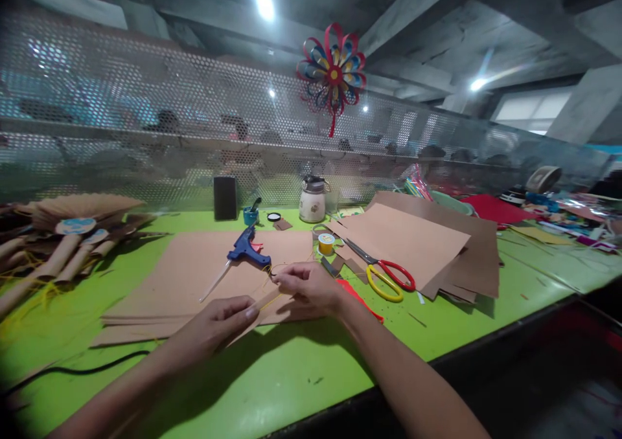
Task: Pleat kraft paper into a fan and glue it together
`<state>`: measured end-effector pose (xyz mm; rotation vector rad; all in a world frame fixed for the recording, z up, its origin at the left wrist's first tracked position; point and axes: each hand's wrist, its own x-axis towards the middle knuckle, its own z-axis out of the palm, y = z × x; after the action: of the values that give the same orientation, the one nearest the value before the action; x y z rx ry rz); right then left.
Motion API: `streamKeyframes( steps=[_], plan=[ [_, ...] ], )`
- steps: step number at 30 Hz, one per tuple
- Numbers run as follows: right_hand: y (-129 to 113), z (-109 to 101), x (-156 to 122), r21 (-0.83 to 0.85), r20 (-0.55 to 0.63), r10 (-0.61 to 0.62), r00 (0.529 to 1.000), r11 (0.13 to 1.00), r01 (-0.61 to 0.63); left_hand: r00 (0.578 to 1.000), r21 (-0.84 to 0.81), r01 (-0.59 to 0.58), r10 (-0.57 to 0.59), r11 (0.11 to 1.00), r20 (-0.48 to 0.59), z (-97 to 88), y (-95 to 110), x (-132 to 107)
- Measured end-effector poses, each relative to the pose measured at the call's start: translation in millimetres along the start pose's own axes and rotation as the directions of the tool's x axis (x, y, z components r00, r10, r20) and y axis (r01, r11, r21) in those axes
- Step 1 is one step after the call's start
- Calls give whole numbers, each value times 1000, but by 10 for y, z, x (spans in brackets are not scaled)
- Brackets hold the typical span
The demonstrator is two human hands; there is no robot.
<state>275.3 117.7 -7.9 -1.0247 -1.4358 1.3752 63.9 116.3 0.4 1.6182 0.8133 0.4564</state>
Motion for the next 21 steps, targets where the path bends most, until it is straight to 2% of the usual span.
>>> streamKeyframes(
  steps=[3,8,10,12,14,16,18,21],
  plan=[
    [-14,-85,-14,4,5,-55,998,998,55,1000,-66,13,-12,998,26,-11,27,-24],
    [-34,-137,-22,37,33,-86,996,996,85,999,-212,50,-51,976,0,-10,115,-65],
    [-29,-108,-9,-9,0,-115,993,993,115,999,-275,49,-48,960,10,-13,122,-62],
    [0,-49,8,-146,-74,-186,980,974,173,1000,-322,27,-30,946,-3,-18,101,-49],
    [63,38,22,-368,-177,-306,935,902,225,999,-337,-1,-13,942,-41,-22,71,-37],
    [161,139,25,-585,-250,-434,866,780,222,997,-339,-26,0,941,-76,-21,54,-35],
    [278,237,20,-728,-263,-507,821,663,176,996,-355,-48,16,934,-91,-17,64,-45],
    [438,352,12,-854,-207,-567,797,503,135,992,-392,-67,19,918,-125,5,112,-70]
  ],
)
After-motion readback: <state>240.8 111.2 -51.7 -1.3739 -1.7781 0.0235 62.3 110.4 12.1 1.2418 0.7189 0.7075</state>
